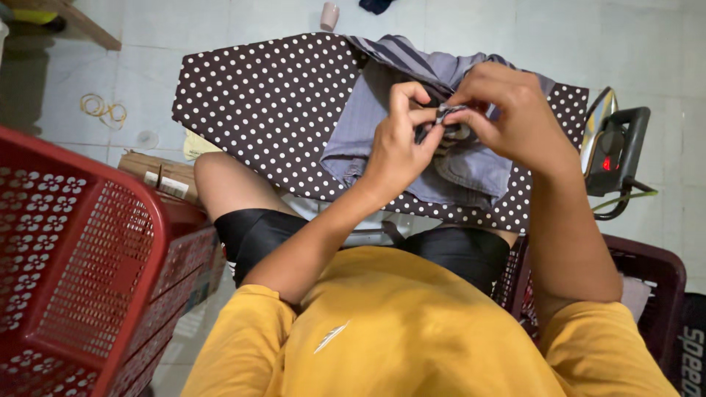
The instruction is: The person sits on the floor and irons a striped and polka-dotted cloth laid across their lap. They repeatedly smooth the fabric with their hands and use a steam iron to press different sections of the cloth, occasionally folding it to access new areas.
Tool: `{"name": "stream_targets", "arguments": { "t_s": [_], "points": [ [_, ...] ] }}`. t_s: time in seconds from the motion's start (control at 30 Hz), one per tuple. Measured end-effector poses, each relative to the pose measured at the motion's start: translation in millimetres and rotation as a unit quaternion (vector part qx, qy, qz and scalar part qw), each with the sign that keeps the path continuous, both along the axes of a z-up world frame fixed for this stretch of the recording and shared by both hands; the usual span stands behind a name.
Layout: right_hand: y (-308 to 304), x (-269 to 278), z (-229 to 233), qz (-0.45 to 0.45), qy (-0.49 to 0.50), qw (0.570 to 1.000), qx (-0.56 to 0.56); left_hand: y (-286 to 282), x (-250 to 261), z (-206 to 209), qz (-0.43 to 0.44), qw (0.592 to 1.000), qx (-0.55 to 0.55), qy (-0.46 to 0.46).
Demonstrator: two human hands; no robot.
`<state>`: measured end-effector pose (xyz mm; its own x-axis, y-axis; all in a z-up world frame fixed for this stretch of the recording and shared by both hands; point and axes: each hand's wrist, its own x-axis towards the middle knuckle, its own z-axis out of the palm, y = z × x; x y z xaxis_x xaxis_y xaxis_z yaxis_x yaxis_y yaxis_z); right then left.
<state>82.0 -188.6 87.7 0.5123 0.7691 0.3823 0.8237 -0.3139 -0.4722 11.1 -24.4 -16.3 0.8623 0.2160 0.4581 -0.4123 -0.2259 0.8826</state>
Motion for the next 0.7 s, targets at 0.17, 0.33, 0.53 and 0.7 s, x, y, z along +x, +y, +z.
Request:
{"name": "stream_targets", "arguments": {
  "t_s": [0.17, 0.33, 0.53, 0.7],
  "points": [
    [-15, 23, -14, -0.041, -0.031, 0.997, 0.064, -30, -21, -60, 0.023, 0.987, 0.131, -0.094],
    [-76, 75, -46, -0.133, 0.014, 0.956, 0.262, -20, -34, -125, -0.187, 0.867, 0.437, 0.148],
    [-261, 132, -74, -0.313, 0.116, 0.873, 0.356, 79, -5, -146, -0.238, 0.733, 0.566, 0.293],
    [-364, 67, -144, -0.344, 0.155, 0.852, 0.364, 199, 23, -74, -0.059, 0.679, 0.707, 0.188]
  ]
}}
